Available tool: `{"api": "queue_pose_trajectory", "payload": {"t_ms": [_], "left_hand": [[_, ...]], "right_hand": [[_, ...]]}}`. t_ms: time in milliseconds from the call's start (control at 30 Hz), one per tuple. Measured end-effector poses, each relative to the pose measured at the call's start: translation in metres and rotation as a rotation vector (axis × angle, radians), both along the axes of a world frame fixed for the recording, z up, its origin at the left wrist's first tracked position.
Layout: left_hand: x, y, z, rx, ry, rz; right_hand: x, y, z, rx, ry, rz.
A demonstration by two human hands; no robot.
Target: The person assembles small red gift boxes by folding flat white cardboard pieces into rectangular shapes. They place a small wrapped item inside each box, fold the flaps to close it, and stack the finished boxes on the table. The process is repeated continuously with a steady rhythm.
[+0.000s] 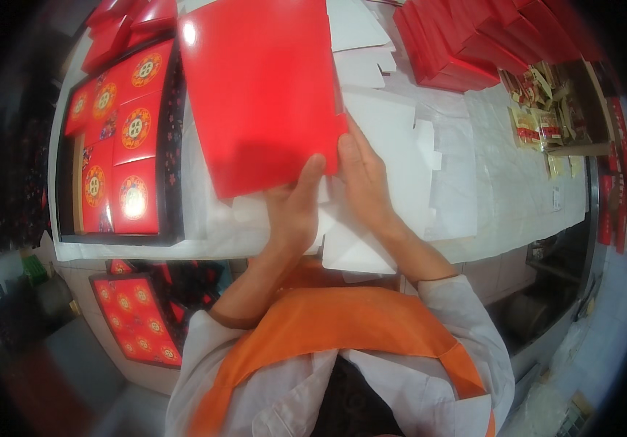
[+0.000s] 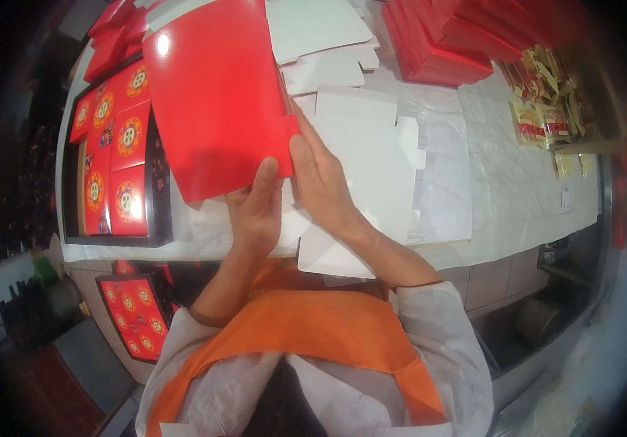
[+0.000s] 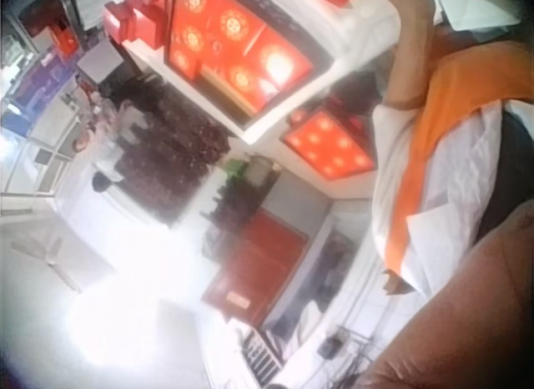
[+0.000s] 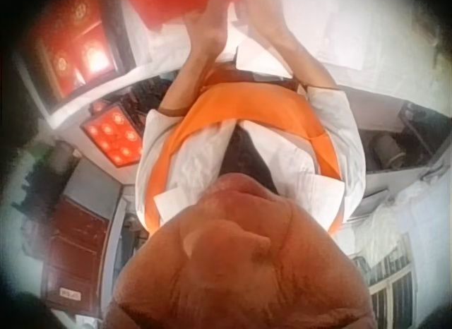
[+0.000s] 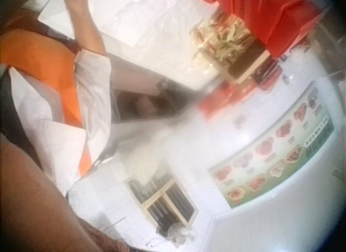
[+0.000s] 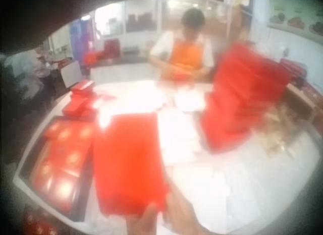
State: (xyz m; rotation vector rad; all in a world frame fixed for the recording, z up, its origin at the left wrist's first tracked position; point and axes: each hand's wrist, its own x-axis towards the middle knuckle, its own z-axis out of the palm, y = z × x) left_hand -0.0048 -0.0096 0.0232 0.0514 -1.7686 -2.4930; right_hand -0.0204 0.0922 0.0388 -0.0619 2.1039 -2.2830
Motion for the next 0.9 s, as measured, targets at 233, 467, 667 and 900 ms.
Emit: {"api": "queue_pose_trajectory", "payload": {"t_ms": [233,467,667,900], "left_hand": [[0.003,0.000,-0.003,0.043,0.057,-0.065],[0.005,-0.002,-0.007,0.179,0.004,-0.088],[0.008,0.001,-0.004,0.187,-0.010,-0.054],[0.010,0.003,0.001,0.262,-0.013,-0.063]], "right_hand": [[0.008,0.000,0.008,0.166,-0.008,0.012],[0.014,-0.004,0.003,0.140,0.237,0.061],[0.015,-0.004,0.000,0.083,0.273,0.081],[0.020,-0.009,-0.001,-0.013,0.194,0.118]]}}
